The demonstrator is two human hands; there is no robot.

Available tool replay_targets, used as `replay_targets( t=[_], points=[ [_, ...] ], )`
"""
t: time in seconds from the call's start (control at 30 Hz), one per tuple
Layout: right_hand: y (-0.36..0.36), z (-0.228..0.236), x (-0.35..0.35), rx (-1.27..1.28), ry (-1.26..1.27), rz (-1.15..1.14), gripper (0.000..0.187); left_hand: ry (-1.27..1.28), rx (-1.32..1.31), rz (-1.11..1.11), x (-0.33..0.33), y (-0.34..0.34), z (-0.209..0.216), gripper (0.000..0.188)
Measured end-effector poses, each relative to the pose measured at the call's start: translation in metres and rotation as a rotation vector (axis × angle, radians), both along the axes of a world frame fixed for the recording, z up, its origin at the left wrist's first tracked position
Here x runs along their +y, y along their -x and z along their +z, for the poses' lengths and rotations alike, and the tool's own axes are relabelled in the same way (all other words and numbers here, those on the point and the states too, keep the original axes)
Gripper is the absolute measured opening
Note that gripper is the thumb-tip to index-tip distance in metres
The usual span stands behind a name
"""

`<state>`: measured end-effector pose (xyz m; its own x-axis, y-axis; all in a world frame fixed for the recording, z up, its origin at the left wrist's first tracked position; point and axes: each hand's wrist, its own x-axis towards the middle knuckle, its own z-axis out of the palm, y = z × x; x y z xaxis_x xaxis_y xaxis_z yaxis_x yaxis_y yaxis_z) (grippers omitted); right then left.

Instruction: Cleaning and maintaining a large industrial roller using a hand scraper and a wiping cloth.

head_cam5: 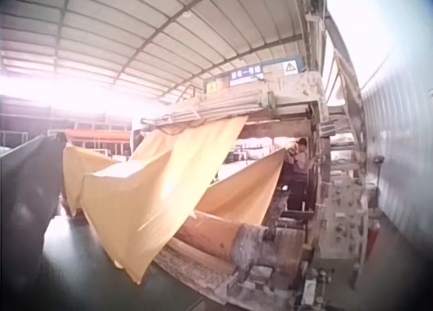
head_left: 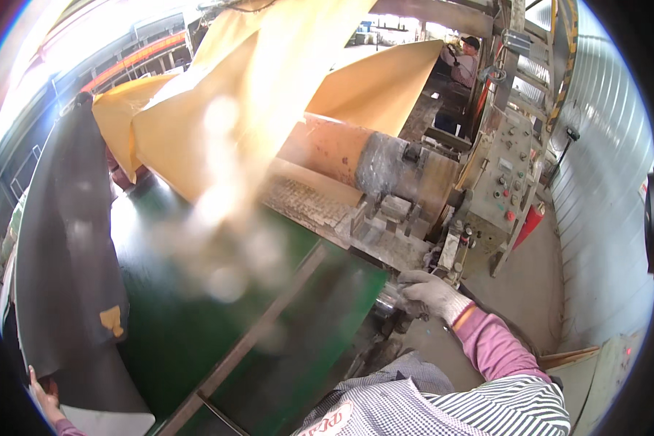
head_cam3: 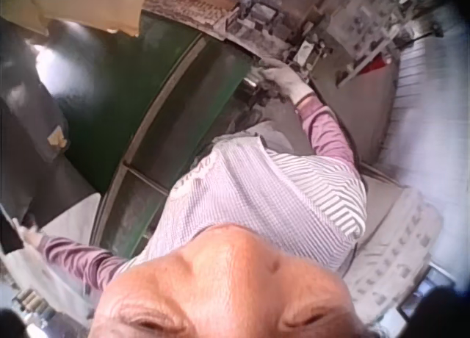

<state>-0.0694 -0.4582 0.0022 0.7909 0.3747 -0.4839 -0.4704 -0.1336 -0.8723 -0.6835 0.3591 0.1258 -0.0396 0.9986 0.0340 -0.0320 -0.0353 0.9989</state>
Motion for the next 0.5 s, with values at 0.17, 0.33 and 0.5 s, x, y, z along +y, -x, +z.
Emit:
replay_targets(
  t=[0.17, 0.33, 0.5],
  points=[
    [0.027, -0.005, -0.086, -0.023, 0.180, -0.066, 0.029, 0.009, 0.465, 0.299, -0.084, -0.040, -0.016, 0.078],
    [0.023, -0.002, -0.150, 0.057, 0.181, -0.155, 0.027, 0.047, 0.505, 0.351, -0.112, -0.068, -0.063, 0.070],
    [0.001, 0.000, -0.220, 0.127, 0.140, -0.148, 0.022, -0.187, 0.087, 0.297, -0.258, -0.131, -0.064, 0.049]
  ],
)
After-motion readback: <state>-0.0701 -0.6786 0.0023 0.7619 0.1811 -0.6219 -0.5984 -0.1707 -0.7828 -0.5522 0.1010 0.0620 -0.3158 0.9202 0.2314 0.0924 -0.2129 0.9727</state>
